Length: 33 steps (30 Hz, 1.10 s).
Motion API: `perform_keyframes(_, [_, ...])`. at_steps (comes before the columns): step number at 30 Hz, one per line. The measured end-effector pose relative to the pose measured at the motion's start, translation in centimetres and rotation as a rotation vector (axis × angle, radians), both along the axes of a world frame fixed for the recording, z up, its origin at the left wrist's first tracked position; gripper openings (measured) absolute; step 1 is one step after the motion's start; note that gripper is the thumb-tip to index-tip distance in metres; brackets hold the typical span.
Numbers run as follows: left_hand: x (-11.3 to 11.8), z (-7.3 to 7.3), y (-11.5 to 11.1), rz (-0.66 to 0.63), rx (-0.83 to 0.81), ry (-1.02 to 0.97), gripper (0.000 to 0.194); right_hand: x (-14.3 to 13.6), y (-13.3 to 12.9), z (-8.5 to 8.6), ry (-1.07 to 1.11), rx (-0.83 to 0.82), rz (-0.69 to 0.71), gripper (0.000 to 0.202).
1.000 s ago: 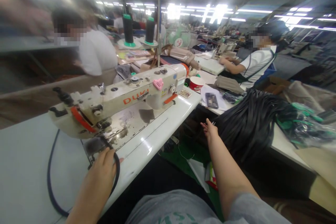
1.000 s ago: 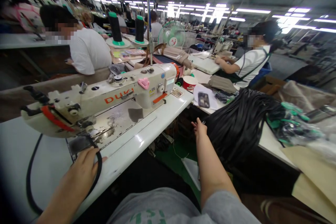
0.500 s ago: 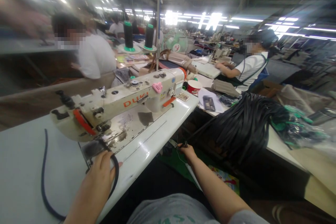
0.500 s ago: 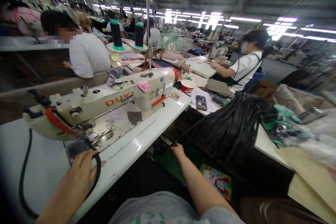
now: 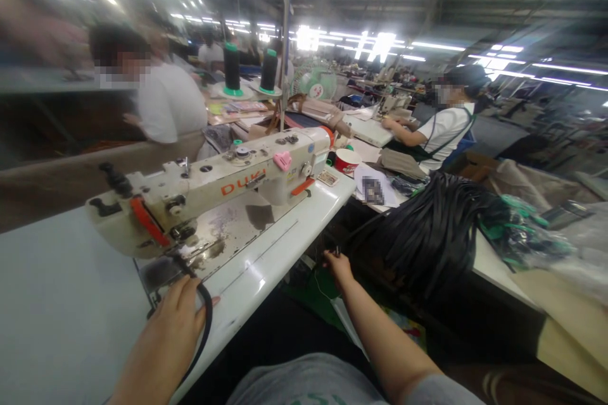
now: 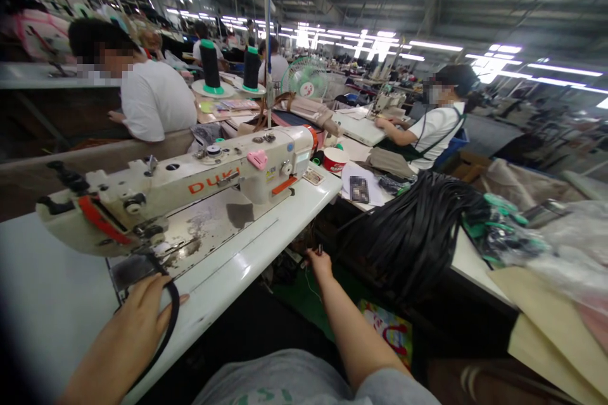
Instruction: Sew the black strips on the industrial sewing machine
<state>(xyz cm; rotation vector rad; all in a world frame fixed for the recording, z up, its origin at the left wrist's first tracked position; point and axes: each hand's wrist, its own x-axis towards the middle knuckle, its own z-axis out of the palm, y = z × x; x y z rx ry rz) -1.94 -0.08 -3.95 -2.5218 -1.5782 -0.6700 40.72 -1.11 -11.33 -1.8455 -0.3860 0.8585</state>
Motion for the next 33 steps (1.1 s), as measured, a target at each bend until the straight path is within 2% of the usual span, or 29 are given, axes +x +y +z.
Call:
perform_keyframes(3, [0.0, 0.3, 0.0, 0.010, -0.006, -0.024, 0.056, -2.9, -1.4, -1.6, 0.094, -0.091, 0.074, 0.026])
perform_keyframes(5, [0.1, 0.4, 0.0, 0.020, -0.008, -0.042, 0.055, -2.5, -1.3, -1.3, 0.113, -0.101, 0.071, 0.028])
perform_keyframes(7, [0.2, 0.3, 0.0, 0.028, -0.007, -0.056, 0.052, -0.5, -0.4, 0.1, 0.088, -0.056, 0.024, 0.035])
perform_keyframes(10, [0.4, -0.4, 0.0, 0.027, 0.030, -0.076, 0.046, 2.7, 0.8, 3.1, 0.007, 0.059, -0.074, 0.050])
perform_keyframes(13, [0.6, -1.4, 0.2, 0.030, 0.048, -0.073, 0.041, 3.1, 1.2, 5.1, -0.042, 0.134, -0.111, 0.059])
perform_keyframes(15, [0.8, -1.8, 0.3, 0.042, 0.027, -0.076, 0.041, 1.6, 1.0, 4.9, -0.040, 0.143, -0.070, 0.057])
perform_keyframes(17, [1.0, -1.9, 0.3, 0.053, -0.001, -0.085, 0.040, -0.3, 0.5, 3.6, -0.019, 0.127, 0.010, 0.053])
perform_keyframes(20, [1.3, -1.2, 0.3, 0.080, -0.096, -0.044, 0.042, -2.1, 0.1, 1.4, 0.044, 0.008, 0.108, 0.050])
perform_keyframes(22, [1.5, -0.4, 0.3, 0.080, -0.197, -0.010, 0.043, -1.7, 0.1, 0.8, 0.065, -0.022, 0.111, 0.053])
perform_keyframes(24, [1.6, 0.4, 0.3, 0.064, -0.278, 0.003, 0.045, -0.2, 0.3, 1.2, 0.064, 0.018, 0.084, 0.061])
perform_keyframes(28, [2.0, 1.3, 0.4, 0.099, -0.397, 0.011, 0.050, 3.1, 1.1, 3.6, -0.005, 0.139, 0.018, 0.076])
perform_keyframes(30, [2.2, 1.2, 0.5, 0.111, -0.422, 0.008, 0.052, 3.6, 1.3, 4.4, -0.044, 0.153, 0.022, 0.074])
perform_keyframes(33, [2.5, 1.4, 0.5, 0.115, -0.397, -0.009, 0.052, 2.8, 1.4, 4.3, -0.066, 0.132, 0.087, 0.061])
